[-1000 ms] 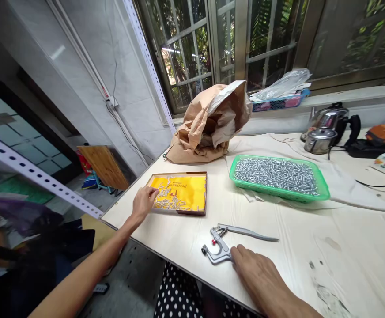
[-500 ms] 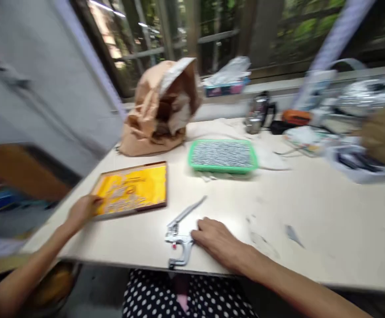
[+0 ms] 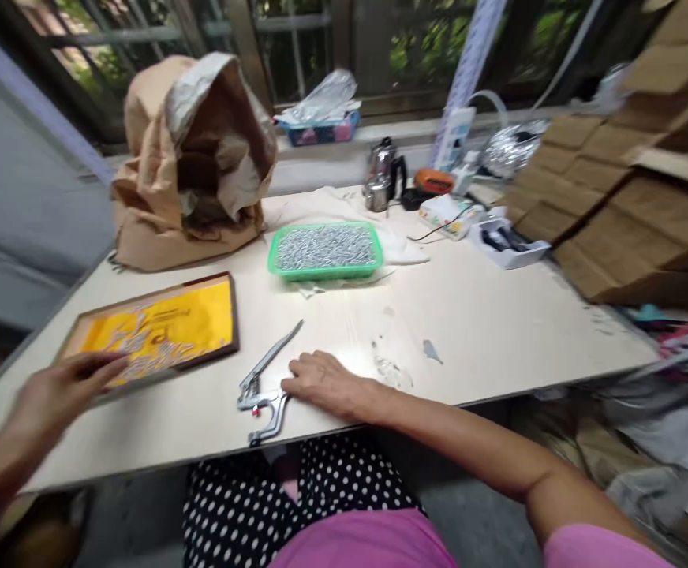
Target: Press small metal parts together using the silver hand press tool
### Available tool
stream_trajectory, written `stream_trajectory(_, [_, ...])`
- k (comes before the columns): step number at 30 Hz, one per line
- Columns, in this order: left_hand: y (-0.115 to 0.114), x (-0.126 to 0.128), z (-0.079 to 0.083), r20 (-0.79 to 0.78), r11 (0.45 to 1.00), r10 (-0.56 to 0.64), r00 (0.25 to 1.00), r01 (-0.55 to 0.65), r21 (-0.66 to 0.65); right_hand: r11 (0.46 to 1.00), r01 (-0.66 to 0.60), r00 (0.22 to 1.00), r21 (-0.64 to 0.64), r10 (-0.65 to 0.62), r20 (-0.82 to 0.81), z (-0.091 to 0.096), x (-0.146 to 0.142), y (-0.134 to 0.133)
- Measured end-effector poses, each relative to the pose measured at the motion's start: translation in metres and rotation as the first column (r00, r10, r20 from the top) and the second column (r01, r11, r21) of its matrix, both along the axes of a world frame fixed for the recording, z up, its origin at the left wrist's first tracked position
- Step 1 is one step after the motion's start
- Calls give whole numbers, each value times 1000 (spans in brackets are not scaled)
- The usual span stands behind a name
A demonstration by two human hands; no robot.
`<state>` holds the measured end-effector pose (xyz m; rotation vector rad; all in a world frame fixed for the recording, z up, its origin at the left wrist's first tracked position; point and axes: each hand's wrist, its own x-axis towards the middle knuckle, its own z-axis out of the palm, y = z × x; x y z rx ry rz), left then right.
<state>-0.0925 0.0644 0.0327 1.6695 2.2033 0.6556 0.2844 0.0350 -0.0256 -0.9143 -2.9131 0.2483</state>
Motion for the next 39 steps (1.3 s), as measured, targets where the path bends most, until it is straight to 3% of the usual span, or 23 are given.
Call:
stream_trajectory(1, [-14,26,4,116,1000,1,993,1,-15,1000,5,1000,-11,-5,-3,1,0,0])
stream_trajectory(2, [-27,51,5,222,995,-58,973,74,-67,1000,6,1000,-23,-7,-11,1,-1,0])
stream_trajectory(4, [-48,93,1,337,983,-102,936,147,-112,999,4,999,-50,-6,-33,1,-3,1])
stream_trajectory(8, [-73,131,-20,500,953,-53,864,193,-232,999,-22,996,-31,19,-91,-7,-9,4])
stream_trajectory(15, [-79,120,-44,542,946,12,841,166,-279,990,-19,993,137,34,-112,-16,-30,7])
stream_trajectory(24, [-73,121,-41,599,890,176,781,134,-436,987,0,983,159,30,-184,-33,-37,14])
stream_trajectory(30, [-64,124,-42,522,851,146,841,163,-499,988,8,977,152,24,-210,-37,-37,13])
stream_trajectory(39, [-52,124,-38,431,745,133,892,197,-638,997,33,987,70,-22,-156,-19,-35,7])
